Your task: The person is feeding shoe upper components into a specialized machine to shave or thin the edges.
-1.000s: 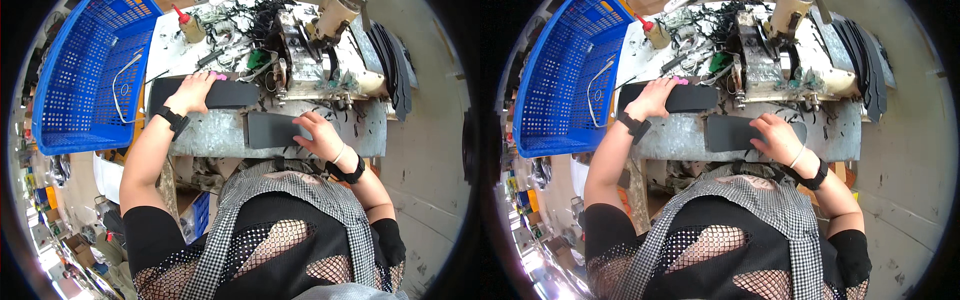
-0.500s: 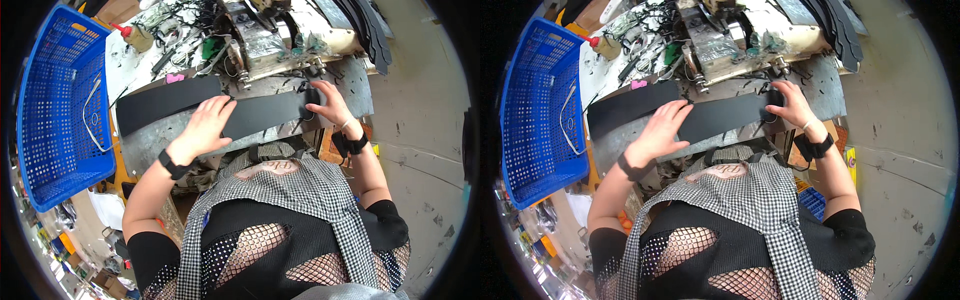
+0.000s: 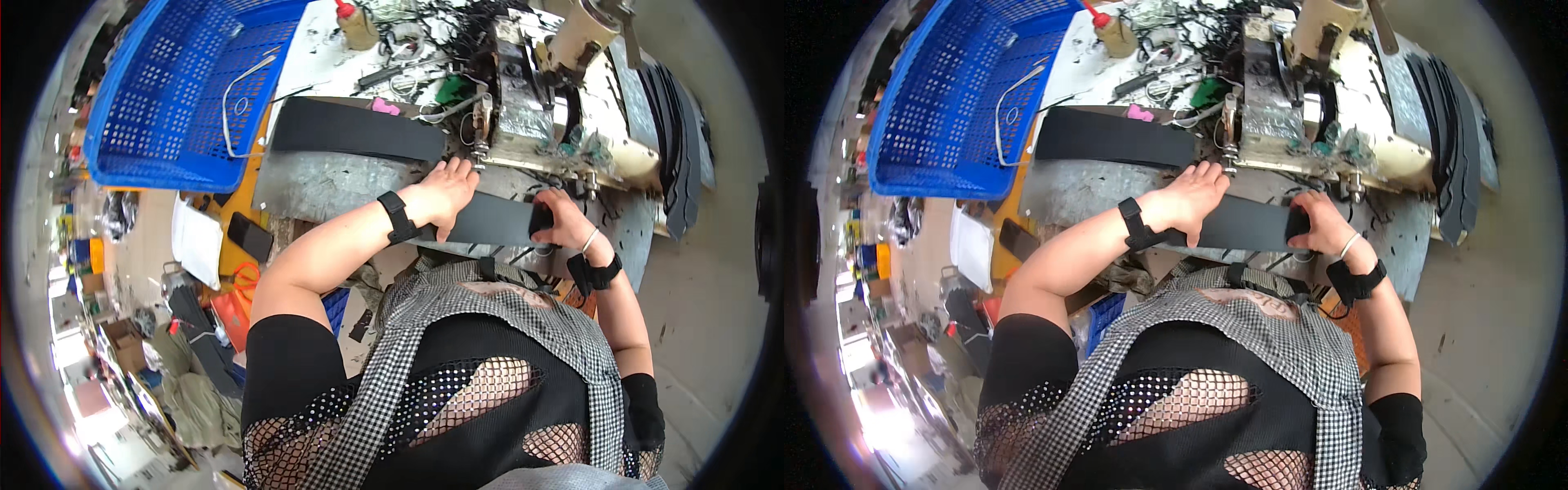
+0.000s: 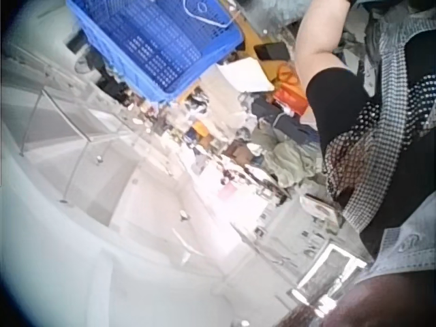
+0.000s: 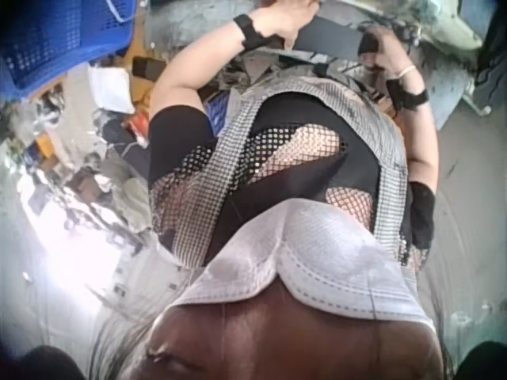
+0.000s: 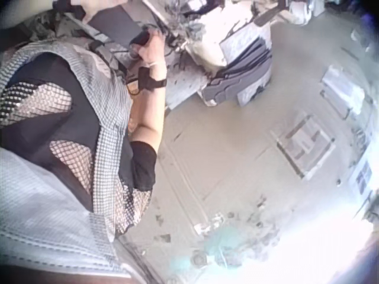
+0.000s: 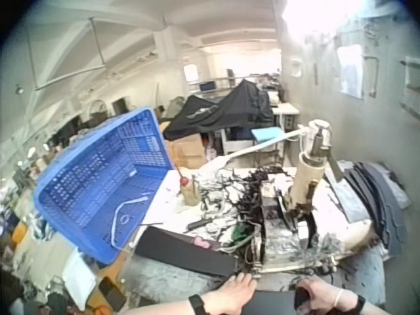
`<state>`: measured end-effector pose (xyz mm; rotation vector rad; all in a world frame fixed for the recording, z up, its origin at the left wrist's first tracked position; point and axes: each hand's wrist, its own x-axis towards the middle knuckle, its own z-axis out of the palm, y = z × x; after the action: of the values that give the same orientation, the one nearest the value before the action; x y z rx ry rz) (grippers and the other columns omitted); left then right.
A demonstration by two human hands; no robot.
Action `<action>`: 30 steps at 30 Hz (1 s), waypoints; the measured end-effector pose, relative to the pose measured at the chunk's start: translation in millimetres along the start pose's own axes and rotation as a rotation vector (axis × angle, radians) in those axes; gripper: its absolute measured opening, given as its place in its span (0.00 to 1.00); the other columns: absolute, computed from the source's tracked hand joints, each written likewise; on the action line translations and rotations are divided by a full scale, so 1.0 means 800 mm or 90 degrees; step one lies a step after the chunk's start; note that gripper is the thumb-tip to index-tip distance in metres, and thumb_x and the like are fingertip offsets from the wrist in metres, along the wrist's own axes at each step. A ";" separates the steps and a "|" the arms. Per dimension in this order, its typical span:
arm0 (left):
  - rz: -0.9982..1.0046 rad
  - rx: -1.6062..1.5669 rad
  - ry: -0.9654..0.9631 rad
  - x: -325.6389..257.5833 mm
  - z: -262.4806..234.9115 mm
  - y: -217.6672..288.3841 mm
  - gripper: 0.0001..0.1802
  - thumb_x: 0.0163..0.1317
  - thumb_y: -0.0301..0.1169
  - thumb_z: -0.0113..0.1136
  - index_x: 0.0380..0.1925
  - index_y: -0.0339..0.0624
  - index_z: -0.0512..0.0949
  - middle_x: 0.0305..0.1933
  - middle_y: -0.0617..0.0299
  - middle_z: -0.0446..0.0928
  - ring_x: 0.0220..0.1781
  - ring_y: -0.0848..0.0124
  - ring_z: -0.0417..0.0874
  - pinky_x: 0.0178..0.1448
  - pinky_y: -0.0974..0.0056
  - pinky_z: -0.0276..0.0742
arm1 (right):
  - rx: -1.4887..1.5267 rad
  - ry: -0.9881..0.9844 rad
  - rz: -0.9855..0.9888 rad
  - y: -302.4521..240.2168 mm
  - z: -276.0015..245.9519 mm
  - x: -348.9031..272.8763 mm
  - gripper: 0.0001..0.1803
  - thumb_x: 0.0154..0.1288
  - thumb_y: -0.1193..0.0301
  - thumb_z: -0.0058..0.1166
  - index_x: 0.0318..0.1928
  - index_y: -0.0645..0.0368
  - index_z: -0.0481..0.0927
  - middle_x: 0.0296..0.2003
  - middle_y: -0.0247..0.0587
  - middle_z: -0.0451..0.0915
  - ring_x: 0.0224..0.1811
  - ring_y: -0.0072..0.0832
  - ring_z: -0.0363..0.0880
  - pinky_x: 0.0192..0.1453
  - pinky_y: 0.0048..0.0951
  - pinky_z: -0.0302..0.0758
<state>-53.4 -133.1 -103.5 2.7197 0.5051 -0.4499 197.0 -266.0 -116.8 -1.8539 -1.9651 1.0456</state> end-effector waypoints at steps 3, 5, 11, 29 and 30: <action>-0.018 -0.050 0.020 -0.014 0.002 0.006 0.51 0.20 0.33 0.82 0.49 0.32 0.64 0.43 0.49 0.75 0.51 0.52 0.76 0.54 0.56 0.71 | -0.032 0.036 -0.099 -0.003 0.001 0.003 0.32 0.30 0.75 0.73 0.40 0.61 0.70 0.36 0.48 0.71 0.40 0.44 0.70 0.46 0.37 0.70; -0.061 -0.154 0.002 -0.025 -0.001 0.014 0.46 0.26 0.31 0.80 0.48 0.34 0.63 0.30 0.50 0.80 0.41 0.49 0.82 0.44 0.57 0.77 | 0.036 -0.002 -0.065 -0.008 0.002 -0.001 0.31 0.32 0.76 0.72 0.41 0.59 0.70 0.34 0.47 0.74 0.39 0.46 0.72 0.43 0.38 0.70; -0.054 -0.004 0.314 -0.045 0.015 0.050 0.19 0.42 0.25 0.63 0.36 0.42 0.70 0.32 0.58 0.71 0.40 0.58 0.76 0.45 0.55 0.71 | -0.127 0.142 -0.173 -0.022 -0.012 -0.023 0.25 0.37 0.75 0.67 0.40 0.57 0.72 0.34 0.44 0.75 0.40 0.44 0.73 0.44 0.40 0.68; -0.226 -0.007 0.427 0.010 -0.129 -0.190 0.15 0.56 0.28 0.58 0.44 0.36 0.77 0.47 0.50 0.77 0.44 0.52 0.81 0.51 0.56 0.76 | -0.176 0.186 -0.208 -0.019 0.007 -0.012 0.25 0.55 0.67 0.59 0.54 0.56 0.71 0.29 0.39 0.74 0.32 0.37 0.76 0.37 0.35 0.74; -0.244 -0.017 0.391 0.023 -0.132 -0.213 0.18 0.55 0.24 0.55 0.48 0.37 0.76 0.53 0.50 0.76 0.52 0.49 0.77 0.58 0.56 0.73 | -0.181 0.194 -0.203 -0.020 0.008 -0.013 0.25 0.55 0.67 0.59 0.54 0.56 0.71 0.29 0.39 0.74 0.32 0.37 0.76 0.37 0.35 0.74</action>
<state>-78.2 62.5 -61.5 2.6992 1.1855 0.3280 182.4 -277.2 -107.6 -1.6285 -2.2024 0.3833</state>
